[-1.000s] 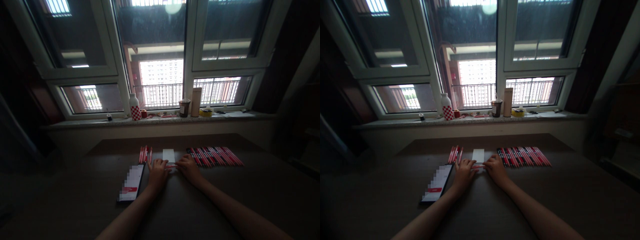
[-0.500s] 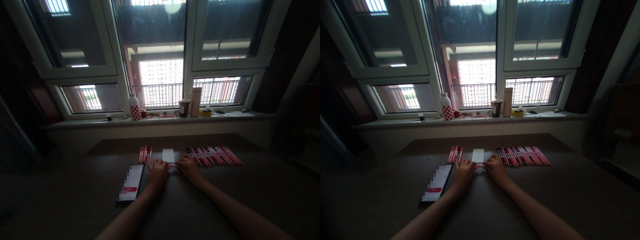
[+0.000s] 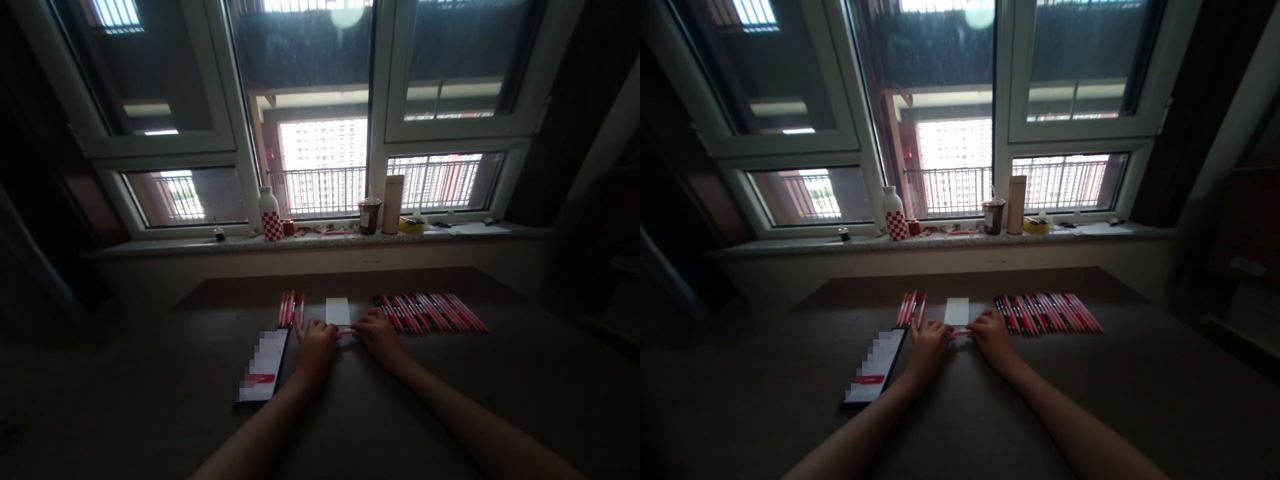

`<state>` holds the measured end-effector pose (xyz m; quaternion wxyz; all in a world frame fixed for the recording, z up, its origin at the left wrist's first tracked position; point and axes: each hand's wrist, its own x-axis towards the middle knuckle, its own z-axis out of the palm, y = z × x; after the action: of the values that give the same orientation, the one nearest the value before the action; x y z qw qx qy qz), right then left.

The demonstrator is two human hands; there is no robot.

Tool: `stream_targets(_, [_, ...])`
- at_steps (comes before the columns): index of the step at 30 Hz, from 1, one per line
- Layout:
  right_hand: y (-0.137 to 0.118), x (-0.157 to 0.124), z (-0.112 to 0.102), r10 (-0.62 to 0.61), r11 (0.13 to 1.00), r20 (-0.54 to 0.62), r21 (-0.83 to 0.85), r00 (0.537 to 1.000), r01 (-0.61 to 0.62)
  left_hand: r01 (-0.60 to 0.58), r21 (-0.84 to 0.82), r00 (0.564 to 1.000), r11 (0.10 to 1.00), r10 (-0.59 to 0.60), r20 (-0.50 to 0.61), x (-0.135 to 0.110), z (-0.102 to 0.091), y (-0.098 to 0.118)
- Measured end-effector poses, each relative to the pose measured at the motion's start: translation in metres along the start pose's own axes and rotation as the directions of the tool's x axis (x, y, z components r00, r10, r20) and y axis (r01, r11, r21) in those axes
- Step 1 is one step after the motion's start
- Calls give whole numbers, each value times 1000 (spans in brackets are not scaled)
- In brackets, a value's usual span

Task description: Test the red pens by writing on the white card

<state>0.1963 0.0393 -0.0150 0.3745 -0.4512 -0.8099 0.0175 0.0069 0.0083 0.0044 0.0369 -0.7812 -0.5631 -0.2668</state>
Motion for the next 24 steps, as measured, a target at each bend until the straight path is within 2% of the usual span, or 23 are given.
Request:
stream_targets(15, [-5,0,-3,12,1000,-15,11,1000,-12,-7,48,1000,999,8,-25,-2,-2,3])
stream_targets(24, [-4,0,-2,18,1000,-32,0,999,-18,8,16,999,1000,-7,-36,-3,-4,6])
